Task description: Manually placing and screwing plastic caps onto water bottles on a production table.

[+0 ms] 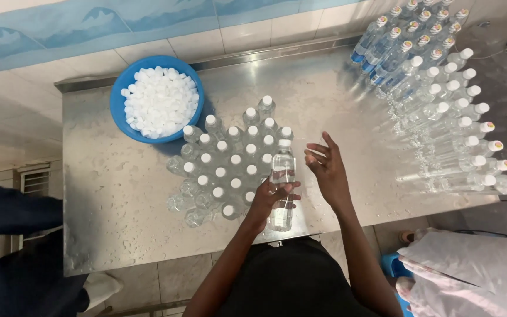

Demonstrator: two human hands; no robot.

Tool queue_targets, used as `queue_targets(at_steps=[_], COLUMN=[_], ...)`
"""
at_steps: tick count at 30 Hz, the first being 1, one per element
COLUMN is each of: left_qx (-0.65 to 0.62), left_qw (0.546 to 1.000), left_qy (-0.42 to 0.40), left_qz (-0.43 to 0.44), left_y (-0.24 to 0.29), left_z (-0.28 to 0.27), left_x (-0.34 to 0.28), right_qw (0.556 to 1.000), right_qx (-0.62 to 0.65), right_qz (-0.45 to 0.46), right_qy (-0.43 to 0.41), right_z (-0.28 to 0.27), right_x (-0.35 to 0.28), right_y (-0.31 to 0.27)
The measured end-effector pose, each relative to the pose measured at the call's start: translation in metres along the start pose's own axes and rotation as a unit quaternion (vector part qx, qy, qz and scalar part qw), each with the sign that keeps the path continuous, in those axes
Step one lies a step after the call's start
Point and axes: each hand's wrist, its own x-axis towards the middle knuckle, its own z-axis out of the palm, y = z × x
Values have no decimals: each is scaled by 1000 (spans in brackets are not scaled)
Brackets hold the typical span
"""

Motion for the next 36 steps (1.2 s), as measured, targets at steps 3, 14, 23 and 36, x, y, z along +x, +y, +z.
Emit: queue_targets(at_steps=[3,14,23,36], left_qx=[-29,-101,-15,224], left_qw=[998,990,999,973], left_qy=[56,99,-3,39], left_qz=[-6,19,39,39], left_y=[-2,-13,2,3], left_z=[-11,-51,-39,-22], left_x=[-7,0,-18,-29], right_qw=[999,994,996,968], right_qx=[0,-68,9,212], right_qz=[42,86,37,86], right_qy=[1,-16,-86,-102], right_z=[-8,-13,24,36], right_x=[-7,-9,22,33], right_y=[15,16,4,36])
